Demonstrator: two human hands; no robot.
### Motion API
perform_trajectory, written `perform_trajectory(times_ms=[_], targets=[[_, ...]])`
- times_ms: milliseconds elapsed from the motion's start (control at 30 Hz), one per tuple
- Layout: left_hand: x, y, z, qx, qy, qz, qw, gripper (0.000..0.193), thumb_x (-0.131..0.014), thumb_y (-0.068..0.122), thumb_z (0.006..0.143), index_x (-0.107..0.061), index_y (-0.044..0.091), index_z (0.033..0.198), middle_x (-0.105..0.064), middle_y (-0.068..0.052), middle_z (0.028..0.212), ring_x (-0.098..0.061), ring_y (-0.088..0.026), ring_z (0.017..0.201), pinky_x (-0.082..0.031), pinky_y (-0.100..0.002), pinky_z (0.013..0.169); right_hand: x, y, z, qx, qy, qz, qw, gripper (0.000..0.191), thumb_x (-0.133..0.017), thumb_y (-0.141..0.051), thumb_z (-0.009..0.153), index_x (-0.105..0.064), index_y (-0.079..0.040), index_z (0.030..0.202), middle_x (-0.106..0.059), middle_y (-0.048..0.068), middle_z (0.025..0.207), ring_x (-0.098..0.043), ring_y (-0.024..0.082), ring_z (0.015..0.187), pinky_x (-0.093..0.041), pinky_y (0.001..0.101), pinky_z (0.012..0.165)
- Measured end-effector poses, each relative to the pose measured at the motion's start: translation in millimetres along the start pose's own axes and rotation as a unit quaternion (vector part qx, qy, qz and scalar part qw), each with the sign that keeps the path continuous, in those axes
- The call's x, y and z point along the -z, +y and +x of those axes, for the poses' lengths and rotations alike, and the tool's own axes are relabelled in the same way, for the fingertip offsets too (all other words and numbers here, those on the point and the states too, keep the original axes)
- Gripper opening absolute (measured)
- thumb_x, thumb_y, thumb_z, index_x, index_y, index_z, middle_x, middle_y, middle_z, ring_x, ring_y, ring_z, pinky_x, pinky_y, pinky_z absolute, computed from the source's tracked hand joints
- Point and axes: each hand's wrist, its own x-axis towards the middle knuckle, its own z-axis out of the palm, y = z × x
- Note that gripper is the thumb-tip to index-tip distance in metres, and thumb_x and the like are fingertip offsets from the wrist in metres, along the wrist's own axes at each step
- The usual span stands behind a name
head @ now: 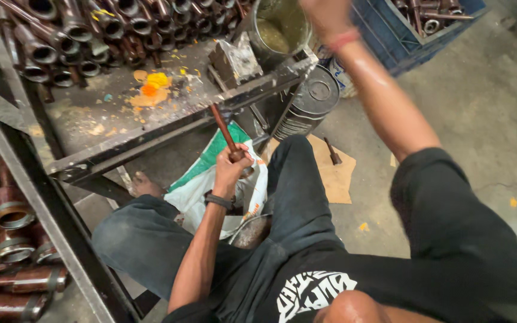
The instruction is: The person sits on the floor and repeatedly picks up cylindrical metal parts from a bin. They dip a cloth into a container of liquid and wipe the surface of each part before placing it into a white sack. The process is repeated for multiple parts.
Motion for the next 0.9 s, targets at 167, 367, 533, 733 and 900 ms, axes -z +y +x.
perform_trajectory(times_ms=[167, 367, 533, 733, 900], targets=[[1, 9, -6, -0.023, -0.031, -0.035, 0.999, 0.025, -0.057, -0.006, 0.062, -0.048, 0.002, 0.085, -0.052, -0.002, 0.07, -0.052, -0.009, 0.064, -0.043, -0.021, 0.06, -39, -14, -6, -0.027, 0.044, 0.165, 0.985, 0.008, -0.058, -0.008, 0.076, -0.06, -0.005, 0.082, -0.06, -0.002, 0.074, -0.053, 0.004, 0.063, -0.042, 0.0163, 0.054], [-3, 29, -15, -0.049, -0.08, -0.188, 0.978, 0.025, -0.056, -0.002, 0.068, -0.045, 0.003, 0.089, -0.05, -0.005, 0.076, -0.052, -0.014, 0.07, -0.045, -0.027, 0.067, -12, -40, -21, -0.3, -0.099, 0.624, 0.714, 0.008, -0.054, -0.006, 0.079, -0.055, -0.002, 0.086, -0.048, -0.003, 0.062, -0.035, 0.004, 0.046, -0.025, 0.0161, 0.04], [-1, 40, -23, -0.064, -0.095, -0.344, 0.932, 0.022, -0.054, 0.007, 0.077, -0.042, 0.005, 0.095, -0.047, -0.007, 0.081, -0.049, -0.018, 0.079, -0.043, -0.032, 0.073, 5, -111, -73, -0.249, -0.108, 0.771, 0.576, 0.019, -0.055, -0.009, 0.077, -0.052, -0.001, 0.094, -0.054, 0.0, 0.076, -0.037, 0.004, 0.051, -0.028, 0.0159, 0.046], [12, 44, -18, -0.146, -0.07, -0.396, 0.904, 0.024, -0.053, 0.015, 0.083, -0.04, 0.006, 0.1, -0.044, -0.007, 0.089, -0.045, -0.018, 0.086, -0.039, -0.032, 0.082, -15, -204, -139, -0.171, -0.022, 0.566, 0.806, 0.014, -0.059, -0.002, 0.076, -0.056, 0.0, 0.089, -0.054, 0.003, 0.075, -0.048, 0.01, 0.063, -0.037, 0.0208, 0.054], [12, 45, -15, -0.157, -0.049, -0.396, 0.903, 0.023, -0.052, 0.015, 0.083, -0.039, 0.006, 0.1, -0.044, -0.007, 0.089, -0.045, -0.018, 0.086, -0.038, -0.032, 0.084, -24, -231, -148, -0.003, 0.109, 0.351, 0.93, 0.024, -0.063, 0.006, 0.065, -0.056, -0.003, 0.086, -0.055, 0.007, 0.076, -0.055, 0.018, 0.064, -0.043, 0.0247, 0.055]])
